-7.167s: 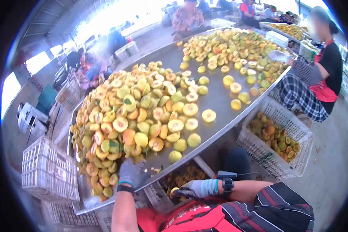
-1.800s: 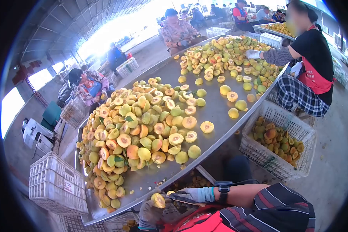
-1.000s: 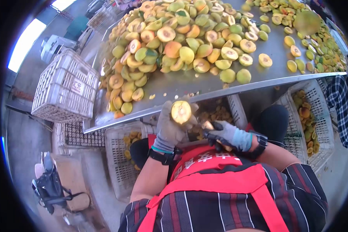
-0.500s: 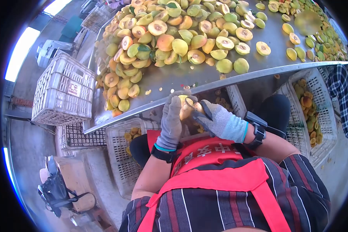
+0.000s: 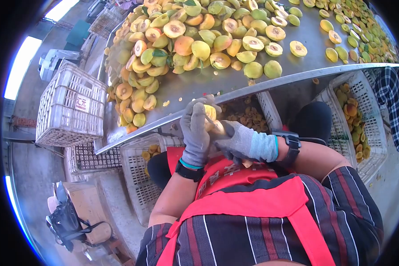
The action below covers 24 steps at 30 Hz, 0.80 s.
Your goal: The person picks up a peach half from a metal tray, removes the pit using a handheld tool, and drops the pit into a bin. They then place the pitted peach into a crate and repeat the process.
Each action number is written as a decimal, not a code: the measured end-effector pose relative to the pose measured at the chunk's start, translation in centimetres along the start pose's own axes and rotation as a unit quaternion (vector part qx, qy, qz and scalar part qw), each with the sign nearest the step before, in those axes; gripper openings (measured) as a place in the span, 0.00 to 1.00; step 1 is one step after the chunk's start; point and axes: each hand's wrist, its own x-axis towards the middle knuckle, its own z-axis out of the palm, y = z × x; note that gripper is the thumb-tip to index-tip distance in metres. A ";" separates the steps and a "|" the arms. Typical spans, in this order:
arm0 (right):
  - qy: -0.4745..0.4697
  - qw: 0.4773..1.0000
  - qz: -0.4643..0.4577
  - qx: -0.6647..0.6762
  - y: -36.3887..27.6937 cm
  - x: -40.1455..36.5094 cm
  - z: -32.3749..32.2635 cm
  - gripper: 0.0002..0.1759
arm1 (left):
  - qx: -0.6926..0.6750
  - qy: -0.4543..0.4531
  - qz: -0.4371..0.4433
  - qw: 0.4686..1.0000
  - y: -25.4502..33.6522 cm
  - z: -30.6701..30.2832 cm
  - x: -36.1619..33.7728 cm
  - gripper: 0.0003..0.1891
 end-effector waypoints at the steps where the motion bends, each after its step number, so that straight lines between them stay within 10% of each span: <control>1: 0.004 1.000 0.006 -0.010 -0.5 -0.3 0.1 0.17 | -0.011 0.003 0.010 1.000 0.0 0.2 0.0 0.19; 4: 0.110 0.927 -0.238 -0.267 3.5 1.9 -0.3 0.16 | 0.030 -0.099 -0.115 0.988 2.1 -0.1 0.5 0.16; 12: -0.108 0.990 0.088 0.001 1.7 0.0 -2.1 0.14 | 0.043 -0.260 -0.222 0.939 1.9 -1.8 2.1 0.17; 14: -0.158 0.951 -0.264 -0.008 6.1 2.0 -2.3 0.11 | 0.002 -0.241 -0.225 0.944 2.2 -1.1 2.0 0.19; 15: -0.170 0.974 -0.061 0.136 2.4 0.1 -2.3 0.08 | 0.002 -0.241 -0.225 0.944 2.1 -0.7 1.9 0.19; 18: -0.164 0.926 0.057 0.335 1.2 -0.7 -2.0 0.10 | -0.103 -0.214 -0.206 0.949 1.7 0.2 1.2 0.28; 22: -0.203 0.907 0.005 0.370 1.3 -1.1 -2.2 0.13 | -0.155 -0.123 -0.134 0.971 0.6 0.9 0.8 0.29; 24: -0.177 0.915 -0.017 0.362 1.3 -0.9 -2.3 0.13 | -0.261 0.074 -0.131 0.954 1.4 1.5 0.2 0.29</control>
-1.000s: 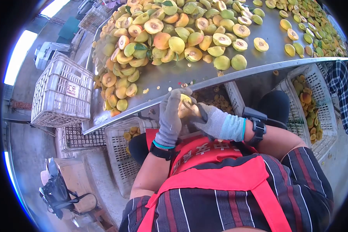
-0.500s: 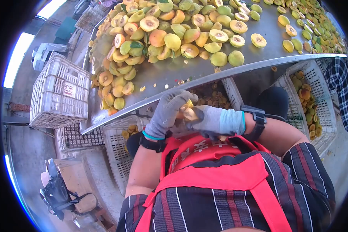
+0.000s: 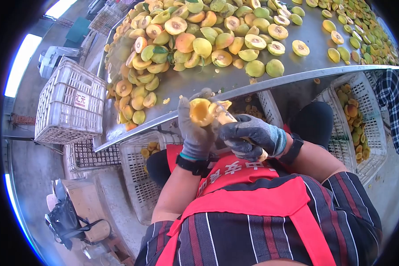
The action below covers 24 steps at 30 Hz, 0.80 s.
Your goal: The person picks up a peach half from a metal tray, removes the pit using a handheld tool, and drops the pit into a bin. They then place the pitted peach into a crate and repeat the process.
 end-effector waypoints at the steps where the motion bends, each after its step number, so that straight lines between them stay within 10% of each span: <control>1: 0.018 0.999 -0.028 -0.015 -0.2 0.1 0.0 0.13 | 0.014 -0.021 -0.031 0.999 1.1 -0.9 -0.2 0.28; 3: 0.043 0.994 -0.005 -0.096 -0.7 -0.2 -0.4 0.13 | 0.249 -0.060 0.157 0.954 3.7 -4.4 0.2 0.27; 4: 0.072 0.983 0.016 -0.171 -0.9 -0.5 -0.7 0.13 | 0.230 -0.107 0.056 0.966 7.3 -6.2 -0.6 0.24; 5: 0.106 0.976 0.019 -0.188 -0.4 -0.7 -1.2 0.11 | 0.351 0.036 0.087 0.932 10.0 -6.8 -1.5 0.21; 7: 0.114 0.947 0.084 -0.288 0.2 -0.6 -3.2 0.14 | 0.661 0.056 0.082 0.743 14.9 -9.8 -1.1 0.19; 8: 0.118 0.930 0.096 -0.335 0.7 -0.5 -3.6 0.15 | 0.664 0.055 0.084 0.741 15.3 -9.5 -0.6 0.19; 10: 0.129 0.928 0.113 -0.331 1.0 -0.1 -3.8 0.19 | 0.824 0.009 0.290 0.486 16.4 -8.0 1.5 0.20; 13: 0.137 0.920 0.103 -0.352 0.5 0.3 -3.4 0.20 | 0.737 -0.037 0.297 0.606 13.6 -0.5 7.3 0.27; 18: 0.176 0.920 0.048 -0.346 2.4 0.9 -6.5 0.22 | 0.788 -0.139 0.342 0.493 7.3 3.6 19.1 0.31; 20: 0.161 0.942 0.082 -0.284 2.7 0.9 -6.6 0.18 | 0.912 -0.056 0.224 0.338 4.5 4.2 19.0 0.33; 24: 0.166 0.932 0.078 -0.313 1.7 0.7 -5.6 0.19 | 0.894 -0.101 0.165 0.404 5.4 2.7 16.5 0.32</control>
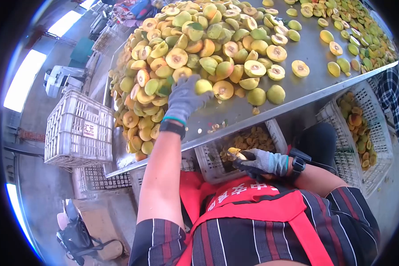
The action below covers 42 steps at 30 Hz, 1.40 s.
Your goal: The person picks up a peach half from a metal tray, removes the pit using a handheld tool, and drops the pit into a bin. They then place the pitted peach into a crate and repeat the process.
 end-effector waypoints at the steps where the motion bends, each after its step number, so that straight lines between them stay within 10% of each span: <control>1: 0.012 1.000 -0.008 -0.010 -0.2 -0.1 0.1 0.21 | -0.041 -0.017 -0.001 0.999 -1.2 0.5 -1.2 0.33; 7: 0.001 0.999 -0.035 -0.021 -0.1 -0.3 0.4 0.21 | -0.235 0.034 -0.032 0.971 -7.6 5.3 -7.5 0.30; 9: 0.023 0.997 -0.062 -0.047 -0.1 -0.3 0.4 0.20 | -0.578 0.055 -0.177 0.795 -6.2 3.0 -9.3 0.20; 12: 0.029 0.996 -0.085 0.013 -1.3 -0.5 1.4 0.15 | -0.326 0.208 0.052 0.921 -5.5 3.4 -12.4 0.19; 14: 0.003 0.994 -0.109 -0.001 -3.3 -2.2 1.2 0.14 | -0.835 -0.077 0.052 0.542 3.7 -1.4 -14.3 0.26; 18: -0.003 0.999 -0.042 0.017 -5.4 -1.6 1.8 0.18 | -0.923 0.002 -0.134 0.361 3.0 2.3 -15.6 0.31; 26: 0.157 0.973 -0.161 -0.058 -4.1 -1.0 3.6 0.18 | -0.870 -0.012 -0.099 0.484 3.8 2.8 -16.7 0.27; 32: 0.085 0.990 -0.098 0.054 -3.5 -0.5 2.9 0.19 | -0.813 -0.012 -0.004 0.582 4.8 2.8 -17.4 0.26; 36: 0.069 0.995 -0.064 0.023 -4.1 -1.1 3.0 0.21 | -0.849 -0.033 -0.035 0.526 4.0 3.2 -17.2 0.29; 38: 0.072 0.996 -0.038 0.041 -3.9 -1.2 3.2 0.22 | -0.911 -0.013 -0.069 0.407 3.8 3.2 -17.2 0.27; 42: 0.085 0.994 -0.051 0.042 -3.8 -1.1 3.5 0.20 | -0.915 0.006 -0.063 0.399 3.9 3.3 -16.9 0.28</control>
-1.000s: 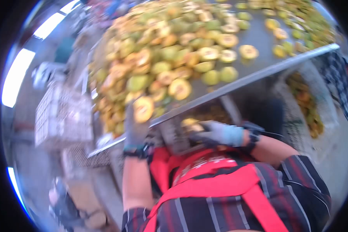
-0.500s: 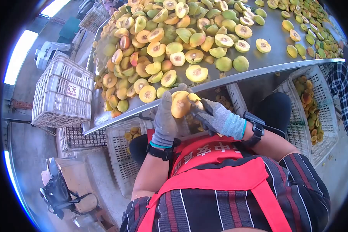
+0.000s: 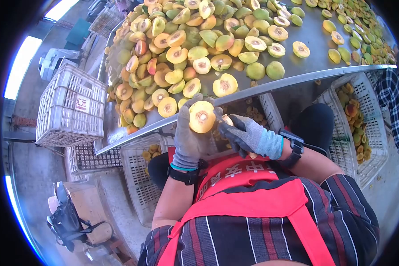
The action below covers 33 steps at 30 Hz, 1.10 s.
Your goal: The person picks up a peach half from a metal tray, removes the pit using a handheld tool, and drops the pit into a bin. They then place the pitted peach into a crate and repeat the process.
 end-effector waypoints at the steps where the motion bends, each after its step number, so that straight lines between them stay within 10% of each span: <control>1: 0.000 1.000 -0.011 -0.014 0.0 0.1 0.0 0.21 | 0.000 0.000 0.000 1.000 -0.1 0.0 0.1 0.28; 10: 0.037 0.996 -0.076 0.023 1.3 0.5 1.5 0.21 | 0.265 0.031 0.105 0.958 -1.4 0.7 0.3 0.25; 18: -0.185 0.931 0.043 0.311 0.8 0.0 0.1 0.21 | 0.311 -0.029 0.158 0.937 -1.6 0.2 0.2 0.28; 23: 0.015 0.981 -0.105 -0.165 0.6 -0.2 0.6 0.19 | 0.245 -0.009 -0.020 0.969 0.5 2.0 0.1 0.17; 30: 0.090 0.930 -0.260 -0.244 1.5 1.3 1.6 0.18 | 0.207 0.055 0.027 0.976 -1.2 2.2 1.2 0.09; 32: -0.023 0.998 0.059 -0.020 -1.8 -0.7 1.6 0.17 | 0.215 0.082 0.068 0.971 -1.4 2.0 1.4 0.09; 33: -0.032 0.996 0.072 -0.030 -2.2 -1.0 1.4 0.16 | 0.240 0.061 0.077 0.966 -1.4 1.9 1.5 0.09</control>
